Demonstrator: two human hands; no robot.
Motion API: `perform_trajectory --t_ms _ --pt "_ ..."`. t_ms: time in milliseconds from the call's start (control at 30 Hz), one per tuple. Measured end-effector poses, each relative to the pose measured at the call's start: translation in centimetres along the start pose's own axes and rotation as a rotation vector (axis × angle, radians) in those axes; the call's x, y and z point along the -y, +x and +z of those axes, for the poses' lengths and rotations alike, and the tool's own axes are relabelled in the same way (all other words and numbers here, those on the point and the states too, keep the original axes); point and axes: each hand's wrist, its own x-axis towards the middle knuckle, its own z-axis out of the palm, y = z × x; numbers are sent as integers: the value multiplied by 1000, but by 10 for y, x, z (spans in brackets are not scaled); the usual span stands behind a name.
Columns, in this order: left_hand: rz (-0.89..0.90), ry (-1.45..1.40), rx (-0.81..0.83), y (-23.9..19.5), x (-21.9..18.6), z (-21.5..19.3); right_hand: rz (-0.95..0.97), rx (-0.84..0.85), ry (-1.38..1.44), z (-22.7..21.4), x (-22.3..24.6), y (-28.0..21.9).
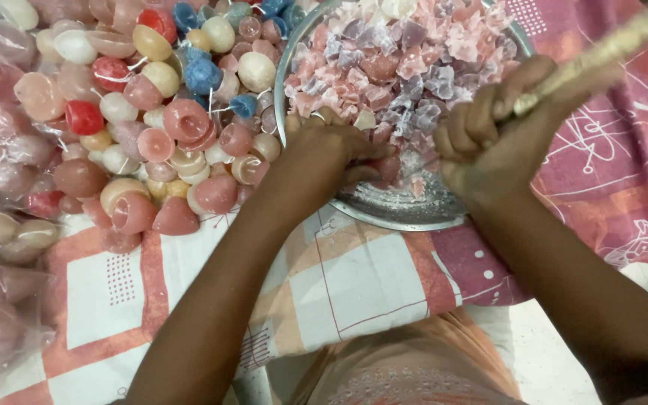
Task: The person cuts small round candles into pieces using a knife. They hold each candle with the left hand and slice it over a metal plate, accumulating chopped wax pieces. The person occasionally adjusts the plate and continues cutting multiple candles.
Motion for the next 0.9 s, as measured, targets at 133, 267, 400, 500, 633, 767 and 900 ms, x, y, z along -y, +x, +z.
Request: perform_trajectory --t_ms 133,267,400,500,633,767,900 --pt "-24 -3 -13 -3 0 -1 -202 169 -97 -32 11 -22" --pt "-39 -45 10 -4 -1 0 -358 173 31 -41 10 -10" --pt "-45 -38 -5 -5 -2 1 -453 331 -113 -28 8 -9" --pt "-31 -38 -18 -6 1 3 -454 404 -113 -23 6 -10" --pt "-24 -47 -17 -5 1 4 -463 511 -110 -19 6 -12" --pt "-17 -55 -9 -3 2 4 -460 562 -113 -23 -3 -5" --pt "-28 -57 -9 -3 2 3 -344 483 -50 -25 -12 5"
